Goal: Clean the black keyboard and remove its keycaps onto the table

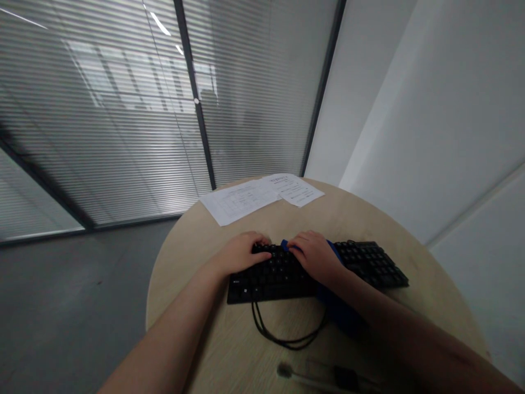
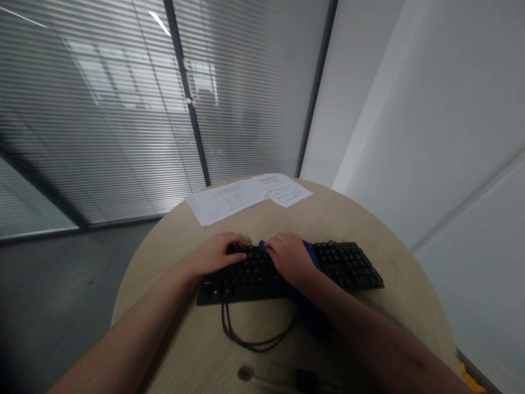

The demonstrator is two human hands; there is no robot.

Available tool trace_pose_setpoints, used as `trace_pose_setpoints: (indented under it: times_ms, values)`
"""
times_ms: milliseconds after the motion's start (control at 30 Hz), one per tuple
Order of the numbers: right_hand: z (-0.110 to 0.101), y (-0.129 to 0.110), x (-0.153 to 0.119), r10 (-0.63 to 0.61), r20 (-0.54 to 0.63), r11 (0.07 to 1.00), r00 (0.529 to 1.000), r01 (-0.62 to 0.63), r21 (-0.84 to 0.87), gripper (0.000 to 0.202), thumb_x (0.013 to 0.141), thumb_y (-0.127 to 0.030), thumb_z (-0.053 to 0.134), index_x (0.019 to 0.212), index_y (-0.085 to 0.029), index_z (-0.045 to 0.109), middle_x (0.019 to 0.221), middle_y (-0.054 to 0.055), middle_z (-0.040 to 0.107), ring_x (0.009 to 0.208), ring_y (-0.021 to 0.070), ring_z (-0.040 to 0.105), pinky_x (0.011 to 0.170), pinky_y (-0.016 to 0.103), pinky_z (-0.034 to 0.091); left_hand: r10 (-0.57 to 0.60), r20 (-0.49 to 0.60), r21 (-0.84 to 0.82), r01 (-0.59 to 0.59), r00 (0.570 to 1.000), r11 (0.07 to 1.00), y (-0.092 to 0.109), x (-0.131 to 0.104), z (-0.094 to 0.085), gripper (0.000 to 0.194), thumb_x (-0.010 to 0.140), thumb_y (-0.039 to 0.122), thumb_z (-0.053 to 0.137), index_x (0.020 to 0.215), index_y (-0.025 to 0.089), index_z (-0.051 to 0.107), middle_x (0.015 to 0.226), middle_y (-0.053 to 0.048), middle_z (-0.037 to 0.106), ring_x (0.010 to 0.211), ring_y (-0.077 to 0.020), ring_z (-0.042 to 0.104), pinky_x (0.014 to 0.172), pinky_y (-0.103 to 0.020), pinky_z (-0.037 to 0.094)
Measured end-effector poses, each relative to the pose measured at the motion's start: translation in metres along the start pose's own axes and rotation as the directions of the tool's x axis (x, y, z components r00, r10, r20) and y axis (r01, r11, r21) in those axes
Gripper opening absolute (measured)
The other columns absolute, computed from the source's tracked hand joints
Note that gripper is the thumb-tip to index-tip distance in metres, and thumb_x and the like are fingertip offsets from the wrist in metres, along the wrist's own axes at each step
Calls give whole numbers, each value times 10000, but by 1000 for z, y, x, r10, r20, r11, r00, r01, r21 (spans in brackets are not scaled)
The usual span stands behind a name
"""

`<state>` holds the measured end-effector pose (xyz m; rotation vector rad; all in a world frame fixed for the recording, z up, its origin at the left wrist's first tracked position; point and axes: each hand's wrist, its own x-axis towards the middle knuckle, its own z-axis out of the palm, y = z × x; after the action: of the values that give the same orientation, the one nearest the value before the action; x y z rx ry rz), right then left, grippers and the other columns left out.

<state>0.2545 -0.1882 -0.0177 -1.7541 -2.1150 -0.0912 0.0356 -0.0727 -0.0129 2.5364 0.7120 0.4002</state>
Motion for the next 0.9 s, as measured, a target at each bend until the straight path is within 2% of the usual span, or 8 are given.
trace_pose_setpoints:
  times_ms: [133, 267, 400, 600, 900]
  values:
    - [-1, 1, -1, -78, -16, 997, 997, 78, 26, 176, 994, -221, 578, 1059, -186, 738, 1018, 60, 743, 983, 208, 608, 910, 345, 403, 6, 2, 3, -6, 1000, 1000, 0, 0, 0, 302, 847, 398, 657, 1082, 214, 703, 1078, -56, 730, 1016, -242, 653, 906, -361, 478]
    - [-4, -3, -1, -138, 93, 986, 986, 146, -85, 205, 994, -232, 570, 1084, -232, 754, 991, 63, 719, 973, 221, 576, 869, 358, 379, 7, -1, 3, -7, 1000, 1000, 1, 1, 0, 292, 850, 402, 652, 1072, 222, 707, 1069, -50, 733, 1008, -239, 653, 899, -357, 476]
    - [-11, -8, 1, -95, 172, 979, 980, 124, -161, 245, 1004, -236, 537, 1139, -247, 741, 1003, 71, 700, 979, 227, 571, 846, 357, 369, 7, 0, 4, -7, 1000, 1000, 0, 1, 0, 291, 849, 406, 655, 1067, 221, 707, 1054, -45, 733, 992, -237, 655, 881, -353, 477]
    - [-26, -9, 3, -8, 251, 968, 968, 70, -239, 266, 1003, -224, 503, 1106, -244, 748, 1021, 79, 705, 1012, 247, 597, 845, 355, 395, -4, 7, -25, 4, 1000, 1000, -6, 3, 1, 300, 829, 407, 667, 1063, 222, 703, 1059, -45, 731, 993, -239, 656, 889, -357, 476]
    - [-50, 5, 5, 131, 368, 918, 920, 28, -395, 299, 974, -207, 497, 1076, -247, 775, 1052, 113, 727, 1028, 278, 643, 828, 356, 460, -24, 19, -40, 24, 1000, 999, 0, 3, -3, 288, 813, 403, 651, 1022, 212, 703, 1050, -56, 730, 994, -250, 656, 899, -372, 477]
